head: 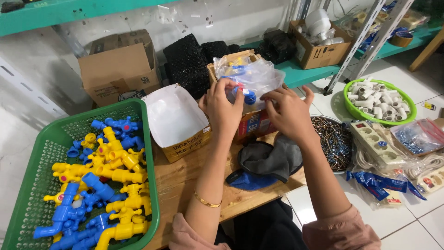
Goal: The person takes a plastic faucet out of a cardboard box, slides a white plastic ring onto the base, wipes the faucet with a blue cloth, and places it into a small clear plastic bag.
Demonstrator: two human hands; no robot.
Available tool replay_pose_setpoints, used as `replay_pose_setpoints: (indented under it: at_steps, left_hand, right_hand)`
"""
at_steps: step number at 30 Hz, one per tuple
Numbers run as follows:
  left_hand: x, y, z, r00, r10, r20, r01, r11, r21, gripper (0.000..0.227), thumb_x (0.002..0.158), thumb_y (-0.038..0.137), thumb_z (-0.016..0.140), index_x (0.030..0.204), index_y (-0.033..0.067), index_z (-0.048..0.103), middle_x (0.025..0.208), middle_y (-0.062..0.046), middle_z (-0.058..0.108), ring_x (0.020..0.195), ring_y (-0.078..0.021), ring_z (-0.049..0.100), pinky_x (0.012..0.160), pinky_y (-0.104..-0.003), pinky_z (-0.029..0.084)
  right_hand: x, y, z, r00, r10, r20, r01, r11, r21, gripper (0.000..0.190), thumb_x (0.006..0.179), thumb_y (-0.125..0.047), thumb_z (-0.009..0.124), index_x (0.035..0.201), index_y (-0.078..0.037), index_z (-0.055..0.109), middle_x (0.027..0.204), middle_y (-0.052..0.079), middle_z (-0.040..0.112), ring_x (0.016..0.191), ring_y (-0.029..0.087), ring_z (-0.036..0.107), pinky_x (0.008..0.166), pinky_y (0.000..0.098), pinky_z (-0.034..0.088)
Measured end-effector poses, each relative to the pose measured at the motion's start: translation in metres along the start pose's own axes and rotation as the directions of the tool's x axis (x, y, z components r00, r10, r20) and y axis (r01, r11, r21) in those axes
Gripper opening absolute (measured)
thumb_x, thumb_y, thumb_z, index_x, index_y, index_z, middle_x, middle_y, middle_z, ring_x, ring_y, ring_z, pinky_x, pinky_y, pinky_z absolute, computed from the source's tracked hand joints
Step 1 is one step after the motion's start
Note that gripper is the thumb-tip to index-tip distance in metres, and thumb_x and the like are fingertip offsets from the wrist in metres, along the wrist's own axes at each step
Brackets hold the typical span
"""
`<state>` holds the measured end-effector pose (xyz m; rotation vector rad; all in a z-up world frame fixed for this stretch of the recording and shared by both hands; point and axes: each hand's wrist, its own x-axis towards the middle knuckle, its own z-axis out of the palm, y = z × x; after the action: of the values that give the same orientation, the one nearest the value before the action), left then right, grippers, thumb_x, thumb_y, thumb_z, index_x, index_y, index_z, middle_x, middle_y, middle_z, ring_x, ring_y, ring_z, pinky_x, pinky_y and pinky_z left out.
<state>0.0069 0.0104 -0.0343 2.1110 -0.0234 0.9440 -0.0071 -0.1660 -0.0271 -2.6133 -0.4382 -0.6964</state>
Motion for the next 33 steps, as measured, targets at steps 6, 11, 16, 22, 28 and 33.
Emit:
replay_pose_setpoints:
  at_steps: [6,11,16,22,28,33]
  left_hand:
    - [-0.007,0.001,-0.005,0.997,0.051,0.057,-0.052,0.999,0.01,0.016,0.091,0.037,0.068,0.094,0.0212,0.069,0.107,0.002,0.061,0.11,-0.0231,0.058,0.109,-0.061,0.024]
    - [-0.011,0.004,-0.011,0.983,0.008,0.183,-0.015,0.999,0.039,0.031,0.09,0.045,0.064,0.11,0.023,0.072,0.134,-0.007,0.056,0.133,-0.0332,0.046,0.112,-0.074,0.011]
    - [-0.015,0.006,-0.012,0.977,0.017,0.21,-0.021,1.0,0.014,0.038,0.092,0.041,0.062,0.119,0.0164,0.073,0.138,-0.013,0.058,0.141,-0.0353,0.039,0.111,-0.077,0.006]
    - [-0.017,-0.004,-0.002,0.979,0.014,0.202,-0.023,0.999,0.044,0.036,0.091,0.039,0.063,0.119,0.019,0.073,0.136,-0.01,0.059,0.143,-0.0318,0.038,0.113,-0.075,0.008]
    - [-0.018,-0.007,0.002,0.984,-0.008,0.176,-0.001,0.999,0.05,0.033,0.089,0.038,0.064,0.117,0.0219,0.073,0.131,-0.006,0.059,0.141,-0.0285,0.04,0.114,-0.073,0.01]
    - [-0.02,0.003,-0.005,0.999,0.034,0.042,-0.033,0.999,-0.03,0.025,0.086,0.031,0.068,0.107,0.0182,0.071,0.132,-0.007,0.053,0.135,-0.0344,0.043,0.113,-0.071,0.019]
  right_hand:
    - [0.036,0.018,0.014,1.0,-0.011,0.028,0.013,0.999,-0.053,0.025,0.104,-0.032,0.053,0.112,-0.021,0.074,0.108,0.006,0.072,0.104,0.028,0.071,0.11,0.0593,0.033]
    - [0.056,0.017,0.012,0.991,-0.006,0.131,0.015,0.998,-0.065,0.029,0.101,-0.032,0.052,0.112,-0.018,0.075,0.104,0.012,0.072,0.095,0.042,0.072,0.095,0.0596,0.049]
    - [0.069,0.035,0.037,0.987,-0.068,0.144,0.095,0.978,-0.186,0.031,0.101,-0.032,0.053,0.118,-0.018,0.074,0.103,0.007,0.072,0.098,0.037,0.074,0.108,0.0569,0.043]
    - [0.061,0.033,0.038,0.986,-0.057,0.155,0.084,0.982,-0.171,0.03,0.101,-0.034,0.055,0.115,-0.018,0.076,0.106,0.006,0.073,0.104,0.036,0.073,0.114,0.0581,0.037]
    - [0.029,0.011,0.011,0.999,-0.05,0.015,0.052,0.991,-0.124,0.023,0.101,-0.027,0.057,0.109,-0.018,0.076,0.1,0.005,0.073,0.103,0.029,0.071,0.116,0.0663,0.017]
    - [-0.008,-0.015,-0.018,0.98,-0.072,-0.184,0.069,0.997,-0.024,0.014,0.1,-0.025,0.064,0.109,-0.02,0.074,0.103,0.007,0.068,0.108,0.028,0.065,0.11,0.0655,0.014]
